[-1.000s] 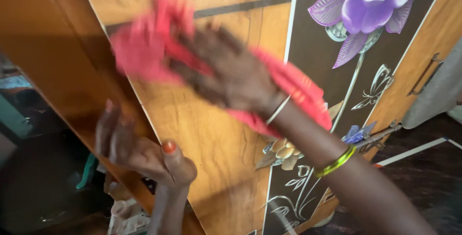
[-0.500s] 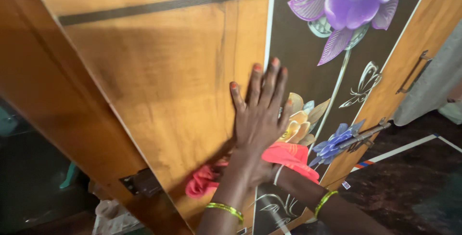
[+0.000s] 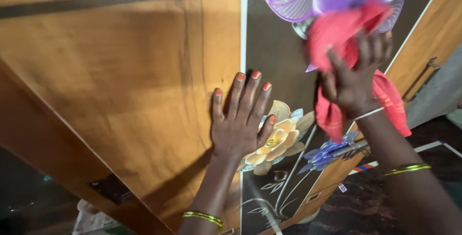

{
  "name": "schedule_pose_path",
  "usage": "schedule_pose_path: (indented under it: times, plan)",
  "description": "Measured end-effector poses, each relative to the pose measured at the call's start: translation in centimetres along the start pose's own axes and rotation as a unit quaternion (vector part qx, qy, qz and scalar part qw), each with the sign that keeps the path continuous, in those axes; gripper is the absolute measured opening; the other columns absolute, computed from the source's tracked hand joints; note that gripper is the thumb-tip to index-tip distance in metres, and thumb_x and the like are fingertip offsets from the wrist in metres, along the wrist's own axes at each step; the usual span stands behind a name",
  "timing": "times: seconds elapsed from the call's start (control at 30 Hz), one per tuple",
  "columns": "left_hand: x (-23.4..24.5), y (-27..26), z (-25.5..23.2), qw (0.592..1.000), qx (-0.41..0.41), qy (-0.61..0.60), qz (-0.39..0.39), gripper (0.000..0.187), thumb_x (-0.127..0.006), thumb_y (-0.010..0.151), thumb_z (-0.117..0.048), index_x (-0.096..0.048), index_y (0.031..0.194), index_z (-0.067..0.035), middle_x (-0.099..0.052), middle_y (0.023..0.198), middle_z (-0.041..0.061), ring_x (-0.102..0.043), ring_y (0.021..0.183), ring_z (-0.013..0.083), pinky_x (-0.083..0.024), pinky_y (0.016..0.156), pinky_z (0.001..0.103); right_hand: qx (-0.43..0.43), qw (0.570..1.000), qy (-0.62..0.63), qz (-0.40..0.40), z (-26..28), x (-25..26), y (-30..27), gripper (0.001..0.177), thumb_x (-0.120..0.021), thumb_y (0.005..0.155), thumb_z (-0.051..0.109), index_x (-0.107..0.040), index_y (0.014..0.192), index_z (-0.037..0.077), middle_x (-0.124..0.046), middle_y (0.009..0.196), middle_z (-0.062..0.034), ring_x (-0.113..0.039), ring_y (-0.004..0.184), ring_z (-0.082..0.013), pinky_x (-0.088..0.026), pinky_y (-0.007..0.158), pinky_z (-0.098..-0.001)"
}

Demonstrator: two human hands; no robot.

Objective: The person wipes the surface of a wooden wardrobe door with a pink cloth. They clean around decorative floral patterns and the door handle, moving the cloth in circular and sweeping motions across the wood and painted areas.

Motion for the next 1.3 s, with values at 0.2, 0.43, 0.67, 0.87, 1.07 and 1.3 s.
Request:
schedule_pose_path:
  times: [0.2,0.43,0.67,0.87,1.07,1.3]
  plan:
    - [0.2,-0.3,0.4,0.995,0.004,-0.097,-0.034,0.06,-0.039,0.11,-0.048,-0.036,0.159,-0.013,-0.04,0.165,0.012,-0.037,0.156,0.0327,-0.012,0.13,0.06,-0.106,0.976,0.176,0.07,10.3,-5.8,-7.1,0.038,-0.072,0.087,0.04,-0.064,0.122,0.026,-0.05,0.128,-0.0108,-0.043,0.128,-0.0323,-0.035,0.111,-0.0544]
    - [0.1,-0.4,0.1,0.999,0.005,-0.039,-0.036,0.056,-0.048,0.109,-0.034,-0.038,0.16,-0.016,-0.046,0.163,0.011,-0.04,0.155,0.0311,-0.014,0.13,0.057,0.27,0.92,0.151,0.243,22.8,-8.6,-20.2,0.053,-0.048,0.082,0.032,-0.058,0.134,0.041,-0.067,0.116,-0.0039,-0.052,0.126,-0.0253,-0.026,0.105,-0.0699]
    - [-2.7,0.2,-1.9,0.977,-0.083,0.184,0.074,0.063,-0.05,0.108,-0.035,-0.032,0.169,-0.027,-0.028,0.173,-0.002,-0.025,0.159,0.0264,-0.009,0.128,0.059,-0.267,0.938,-0.081,0.204,-1.0,-6.9,-20.0,0.06,-0.039,0.104,0.054,-0.047,0.149,0.016,-0.016,0.167,-0.0302,-0.009,0.16,-0.048,0.002,0.13,-0.0615]
    - [-3.3,0.5,-2.1,0.964,-0.087,0.23,0.096,0.065,-0.047,0.108,-0.036,-0.03,0.17,-0.033,-0.019,0.176,-0.005,-0.019,0.161,0.0255,-0.006,0.128,0.06,-0.384,0.901,0.201,-0.028,3.4,-5.8,-17.3,0.065,-0.037,0.113,0.037,-0.022,0.167,0.005,0.014,0.165,-0.0427,0.006,0.156,-0.0611,-0.005,0.127,-0.066]
    - [-3.3,0.5,-2.1,0.973,-0.086,0.197,0.086,0.062,-0.047,0.109,-0.04,-0.037,0.169,-0.029,-0.024,0.174,-0.003,-0.023,0.159,0.0282,-0.007,0.126,0.06,0.052,0.996,0.066,0.034,13.6,-7.1,-15.8,0.063,-0.065,0.092,0.05,-0.048,0.15,0.029,-0.006,0.169,-0.0213,-0.002,0.157,-0.0452,0.0,0.124,-0.07]
    - [-3.2,0.5,-2.5,0.974,-0.079,0.2,0.067,0.058,-0.047,0.109,-0.039,-0.041,0.166,-0.03,-0.03,0.172,-0.004,-0.027,0.157,0.0281,-0.009,0.127,0.06,-0.202,0.974,0.041,-0.09,-3.4,-4.0,-13.2,0.061,-0.056,0.108,0.04,-0.044,0.16,0.008,-0.016,0.164,-0.0299,-0.007,0.159,-0.0464,-0.012,0.131,-0.0706]
Point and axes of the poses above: each hand's wrist, its own y-axis towards the middle knuckle, its own x-axis out of the back of the hand, z = x × y, the point moved 7 cm from there along y, towards the middle knuckle
